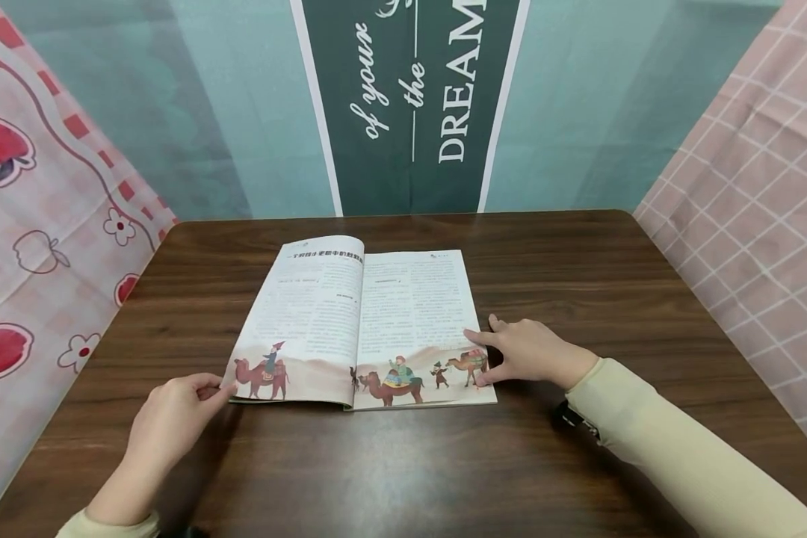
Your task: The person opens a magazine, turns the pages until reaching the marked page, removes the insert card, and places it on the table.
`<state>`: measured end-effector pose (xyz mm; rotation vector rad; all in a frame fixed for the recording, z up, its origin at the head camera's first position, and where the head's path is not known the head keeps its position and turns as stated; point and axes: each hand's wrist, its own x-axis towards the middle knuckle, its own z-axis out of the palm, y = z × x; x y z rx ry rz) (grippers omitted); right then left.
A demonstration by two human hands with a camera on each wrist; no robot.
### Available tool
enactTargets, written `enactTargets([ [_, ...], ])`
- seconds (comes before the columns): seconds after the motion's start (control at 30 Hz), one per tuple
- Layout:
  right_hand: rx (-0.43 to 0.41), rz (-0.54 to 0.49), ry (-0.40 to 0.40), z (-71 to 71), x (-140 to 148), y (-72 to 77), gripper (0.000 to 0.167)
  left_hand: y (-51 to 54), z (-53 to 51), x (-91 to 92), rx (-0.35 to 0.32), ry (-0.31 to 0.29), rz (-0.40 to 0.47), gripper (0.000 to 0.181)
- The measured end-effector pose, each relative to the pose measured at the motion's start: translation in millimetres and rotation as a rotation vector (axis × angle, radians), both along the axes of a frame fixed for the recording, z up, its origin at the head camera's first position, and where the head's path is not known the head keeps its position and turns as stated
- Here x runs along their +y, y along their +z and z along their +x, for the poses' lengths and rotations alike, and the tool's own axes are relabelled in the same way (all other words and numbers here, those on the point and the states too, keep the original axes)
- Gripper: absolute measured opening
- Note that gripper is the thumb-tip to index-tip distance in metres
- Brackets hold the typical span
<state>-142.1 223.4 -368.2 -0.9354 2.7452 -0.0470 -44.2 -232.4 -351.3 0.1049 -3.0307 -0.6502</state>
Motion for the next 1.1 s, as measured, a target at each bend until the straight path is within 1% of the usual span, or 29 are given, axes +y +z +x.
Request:
enactTargets([
  [0.07, 0.032, -0.026, 0.010, -1.2, -1.8, 0.3, 0.070, -0.4, -1.9, -1.2, -0.044, -0.015, 0.000, 0.028],
  [0.13, 0.075, -0.053, 0.028, -2.3, -2.9, -0.3, 0.056, -0.5, -3.9, -1.9, -0.090, -0.024, -0.008, 0.029],
  [0.23, 0.127, -0.063, 0.030, -2.9, -3.8, -1.1, 0.036, -0.4, -6.6, -2.9, -0.149, -0.040, -0.030, 0.028],
  [0.33, 0.161, -0.052, 0.023, -4.3, -4.5, -1.4, 0.031, 0.4, -8.9, -4.5, -0.189, -0.055, -0.053, 0.029],
  [0.47, 0.167, -0.049, 0.011, -6.5, -4.4, -2.3, 0.030, 1.7, -12.0, -5.2, -0.210, -0.058, -0.088, 0.040],
  [0.53, 0.158, -0.062, 0.005, -6.9, -4.5, -2.5, 0.029, 3.1, -13.7, -2.5, -0.195, -0.063, -0.101, 0.041],
  [0.6, 0.144, -0.076, -0.006, -6.7, -4.9, -2.5, 0.027, 6.3, -15.8, 3.7, -0.166, -0.070, -0.098, 0.040],
  [0.67, 0.133, -0.089, -0.018, -6.9, -5.6, -2.4, 0.025, 11.2, -18.3, 13.2, -0.111, -0.086, -0.081, 0.038],
  [0.8, 0.122, -0.112, -0.037, -8.5, -8.0, -3.0, 0.022, 19.4, -25.8, 37.9, 0.001, -0.132, -0.008, 0.032],
  [0.87, 0.121, -0.125, -0.049, -9.9, -9.9, -3.3, 0.021, 21.0, -30.7, 52.0, 0.059, -0.165, 0.028, 0.027],
  [0.97, 0.124, -0.145, -0.073, -11.8, -12.2, -3.5, 0.017, 22.0, -39.9, 80.3, 0.133, -0.244, 0.085, 0.022],
  [1.03, 0.126, -0.155, -0.089, -12.5, -13.3, -3.3, 0.016, 22.7, -46.2, 101.7, 0.164, -0.297, 0.127, 0.020],
  [1.1, 0.128, -0.161, -0.098, -12.8, -14.1, -3.1, 0.016, 24.0, -52.2, 123.7, 0.170, -0.350, 0.171, 0.020],
])
